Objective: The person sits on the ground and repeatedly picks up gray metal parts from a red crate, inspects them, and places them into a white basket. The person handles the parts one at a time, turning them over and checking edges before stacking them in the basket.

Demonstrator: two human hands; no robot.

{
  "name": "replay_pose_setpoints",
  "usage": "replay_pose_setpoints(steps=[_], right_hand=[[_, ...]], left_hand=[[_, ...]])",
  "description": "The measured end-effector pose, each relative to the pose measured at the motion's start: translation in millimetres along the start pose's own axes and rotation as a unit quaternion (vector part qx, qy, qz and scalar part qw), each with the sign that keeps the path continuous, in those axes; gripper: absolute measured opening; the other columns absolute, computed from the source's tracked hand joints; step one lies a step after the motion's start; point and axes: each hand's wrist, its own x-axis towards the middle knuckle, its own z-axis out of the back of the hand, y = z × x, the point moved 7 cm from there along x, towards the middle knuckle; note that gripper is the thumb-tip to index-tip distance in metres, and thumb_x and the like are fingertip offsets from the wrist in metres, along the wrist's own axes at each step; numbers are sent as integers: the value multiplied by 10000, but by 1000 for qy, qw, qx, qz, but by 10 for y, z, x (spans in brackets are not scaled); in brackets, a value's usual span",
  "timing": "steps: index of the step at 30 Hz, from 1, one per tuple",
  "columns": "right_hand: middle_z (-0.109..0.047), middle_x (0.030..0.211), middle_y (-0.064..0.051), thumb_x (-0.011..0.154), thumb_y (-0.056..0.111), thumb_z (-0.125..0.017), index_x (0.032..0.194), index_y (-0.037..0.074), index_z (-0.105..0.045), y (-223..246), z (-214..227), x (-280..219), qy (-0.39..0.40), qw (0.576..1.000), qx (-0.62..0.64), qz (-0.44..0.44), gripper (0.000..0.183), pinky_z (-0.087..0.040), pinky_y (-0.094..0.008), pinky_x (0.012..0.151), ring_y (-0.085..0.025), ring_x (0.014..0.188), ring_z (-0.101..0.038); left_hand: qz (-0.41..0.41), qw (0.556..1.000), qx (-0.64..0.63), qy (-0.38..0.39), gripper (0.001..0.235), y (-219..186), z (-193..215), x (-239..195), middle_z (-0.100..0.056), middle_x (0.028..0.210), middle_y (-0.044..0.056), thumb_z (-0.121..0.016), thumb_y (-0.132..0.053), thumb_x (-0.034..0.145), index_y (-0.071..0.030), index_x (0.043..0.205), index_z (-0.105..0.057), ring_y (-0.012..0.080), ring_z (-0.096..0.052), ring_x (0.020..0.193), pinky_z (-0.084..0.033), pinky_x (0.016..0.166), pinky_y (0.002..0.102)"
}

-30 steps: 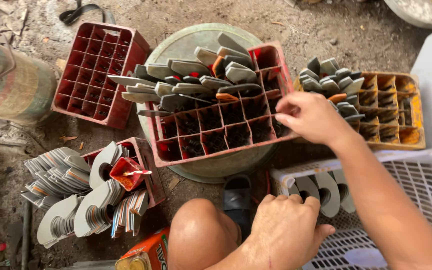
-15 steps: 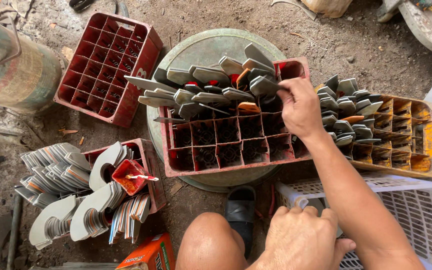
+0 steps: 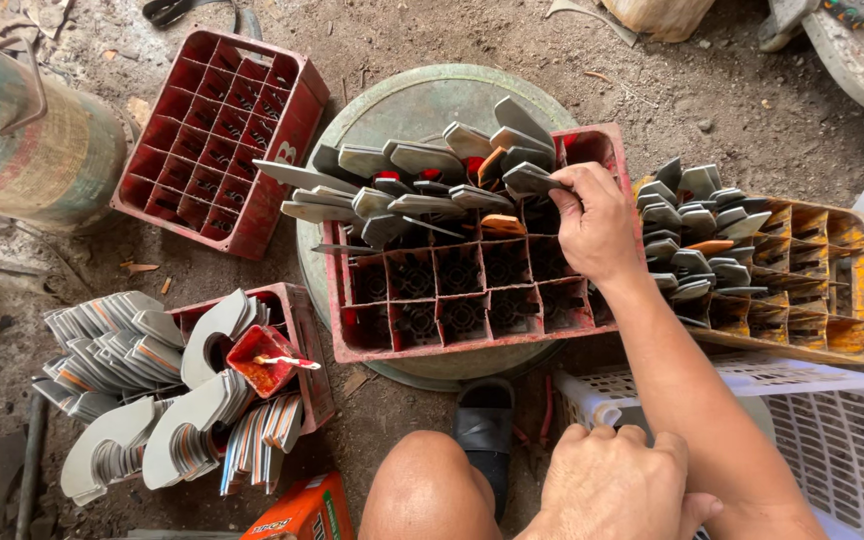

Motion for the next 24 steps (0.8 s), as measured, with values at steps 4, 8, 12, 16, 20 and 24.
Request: replay_pose_setpoints(steps=[4, 8, 12, 16, 20, 24], right_hand=[[-639, 1138, -124, 916, -51, -728, 1081, 18, -668, 33, -21, -40, -23, 999, 9, 25, 189, -535, -385, 911, -319, 1067, -648], [-648, 1121, -113, 880, -37, -779, 1048, 17, -700, 73, -17, -143, -30, 998, -29, 42, 193, -538, -389, 909, -310, 1048, -647], [-656, 1097, -118, 865, -12, -804, 1041, 20, -706, 30, -24, -182, -26, 999, -3, 20, 204, -546, -380, 891, -300, 1024, -662], [-706, 1089, -118, 840, -14, -812, 1042, 23, -699, 31, -38, -141, -9, 999, -6, 41, 234, -548, -403, 912, -319, 1036, -672], [-723, 1083, -116, 881, -19, -796, 1076, 30, -688, 115, 117, -49, -53, 997, 9, 47, 228, -555, -383, 896, -289, 1012, -690], [-701, 930, -119, 946, 9, -827, 1076, 54, -724, 46, 398, -9, -59, 997, -4, -49, 172, -478, -341, 683, -228, 743, -622]], left_hand=[[5, 1000, 5, -2, 501, 25, -33, 16, -705, 850, 288, -750, -431, 899, 61, 981, -710, 413, -732, 834, -549, 820, 571], [1, 1000, 9, -12, 511, 26, -57, 29, -707, 853, 286, -753, -441, 895, 61, 978, -710, 409, -733, 824, -553, 811, 565], [-2, 1000, 9, -21, 501, 11, -54, 28, -705, 846, 288, -760, -438, 885, 55, 960, -715, 409, -731, 820, -554, 807, 561], [0, 1000, 6, -2, 483, 2, -56, 7, -704, 838, 281, -769, -408, 893, 67, 958, -709, 410, -733, 792, -553, 789, 566], [-11, 1000, 7, -17, 467, -62, 58, -19, -698, 809, 283, -779, -392, 887, 65, 961, -711, 409, -722, 797, -541, 779, 570], [-17, 995, -2, -95, 421, -148, 271, -74, -698, 793, 232, -769, -384, 878, 29, 925, -700, 384, -707, 799, -528, 755, 549]])
